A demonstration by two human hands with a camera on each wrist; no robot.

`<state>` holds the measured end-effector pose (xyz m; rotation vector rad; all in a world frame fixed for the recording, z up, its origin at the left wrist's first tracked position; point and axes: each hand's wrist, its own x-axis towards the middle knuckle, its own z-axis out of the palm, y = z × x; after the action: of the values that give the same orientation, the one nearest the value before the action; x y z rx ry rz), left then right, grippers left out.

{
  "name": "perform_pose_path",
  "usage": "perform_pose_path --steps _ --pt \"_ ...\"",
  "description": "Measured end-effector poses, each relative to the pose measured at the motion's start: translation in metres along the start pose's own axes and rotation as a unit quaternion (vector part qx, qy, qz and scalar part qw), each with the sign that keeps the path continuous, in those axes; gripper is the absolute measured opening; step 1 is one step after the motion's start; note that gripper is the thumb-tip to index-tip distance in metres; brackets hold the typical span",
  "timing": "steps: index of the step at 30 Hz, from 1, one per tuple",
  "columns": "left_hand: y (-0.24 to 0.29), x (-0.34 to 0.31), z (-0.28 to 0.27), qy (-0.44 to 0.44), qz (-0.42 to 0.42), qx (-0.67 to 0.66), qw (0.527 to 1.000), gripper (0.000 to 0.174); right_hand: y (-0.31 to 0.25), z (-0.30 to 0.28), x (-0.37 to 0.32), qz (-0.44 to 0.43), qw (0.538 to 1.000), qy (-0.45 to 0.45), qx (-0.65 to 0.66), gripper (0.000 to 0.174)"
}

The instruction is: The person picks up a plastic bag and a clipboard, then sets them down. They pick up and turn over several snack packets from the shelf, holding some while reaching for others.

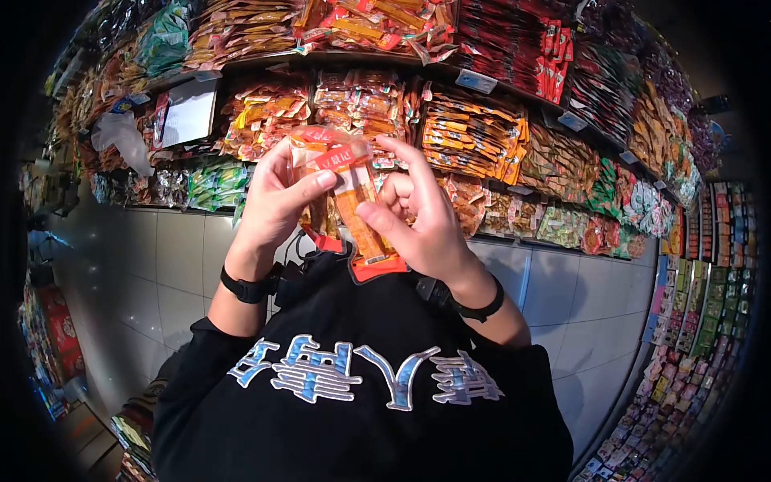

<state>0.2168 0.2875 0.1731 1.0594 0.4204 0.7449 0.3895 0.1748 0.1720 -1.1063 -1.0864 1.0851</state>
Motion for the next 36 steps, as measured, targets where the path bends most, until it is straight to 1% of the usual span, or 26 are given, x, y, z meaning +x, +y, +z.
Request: perform_pose_path --steps 1,2,4,6,7,11,13,17,20,22,25,29,32,33,36 --pt "0.000 -0.002 0.004 -0.012 0.001 0.012 1.000 0.040 -0.012 -0.001 0.000 0.039 0.999 -0.012 -0.009 0.049" --pt "-0.001 -0.004 0.006 -0.014 -0.006 0.005 1.000 0.040 -0.009 0.002 0.000 0.034 0.999 0.008 0.012 0.031" --pt "-0.004 -0.007 0.010 -0.019 -0.019 -0.009 1.000 0.040 -0.013 -0.004 0.001 0.055 0.997 -0.049 -0.018 0.015" --pt "-0.004 -0.011 0.009 -0.021 -0.021 -0.006 1.000 0.040 -0.020 -0.003 -0.002 0.086 0.995 -0.054 0.022 0.010" --pt "-0.002 -0.014 0.009 -0.022 -0.024 -0.010 0.999 0.040 -0.021 -0.002 -0.003 0.103 0.992 -0.057 0.043 0.012" --pt "0.000 -0.023 0.002 -0.019 -0.019 -0.024 0.999 0.041 -0.011 0.001 -0.003 0.071 0.992 -0.082 0.067 0.021" --pt "0.004 -0.027 -0.001 -0.019 -0.009 -0.026 0.999 0.041 -0.004 0.007 0.001 0.046 0.993 -0.082 0.071 0.021" --pt "0.011 -0.033 -0.013 -0.029 -0.004 -0.063 0.998 0.043 0.002 0.022 0.008 0.058 0.986 -0.105 0.111 0.023" --pt "0.015 -0.032 -0.029 -0.054 0.001 -0.066 0.996 0.042 0.000 0.039 0.017 0.074 0.982 -0.101 0.145 0.029" --pt "0.020 -0.029 -0.039 -0.067 -0.002 -0.077 0.995 0.042 0.003 0.047 0.025 0.065 0.980 -0.108 0.155 0.033" --pt "0.027 -0.024 -0.058 -0.082 -0.007 -0.090 0.993 0.042 0.018 0.056 0.040 0.031 0.981 -0.128 0.144 0.037" --pt "0.046 -0.020 -0.089 -0.081 -0.015 -0.049 0.995 0.043 0.020 0.080 0.060 -0.001 0.986 -0.130 0.102 0.037" --pt "0.061 -0.015 -0.112 -0.087 -0.014 -0.027 0.996 0.044 0.019 0.099 0.078 -0.032 0.993 -0.113 0.033 0.033" --pt "0.061 -0.013 -0.122 -0.091 -0.002 -0.031 0.995 0.046 0.022 0.103 0.083 -0.040 0.993 -0.111 0.020 0.032" --pt "0.063 -0.007 -0.147 -0.101 -0.008 -0.048 0.994 0.046 0.029 0.116 0.096 -0.037 0.994 -0.104 0.001 0.029"
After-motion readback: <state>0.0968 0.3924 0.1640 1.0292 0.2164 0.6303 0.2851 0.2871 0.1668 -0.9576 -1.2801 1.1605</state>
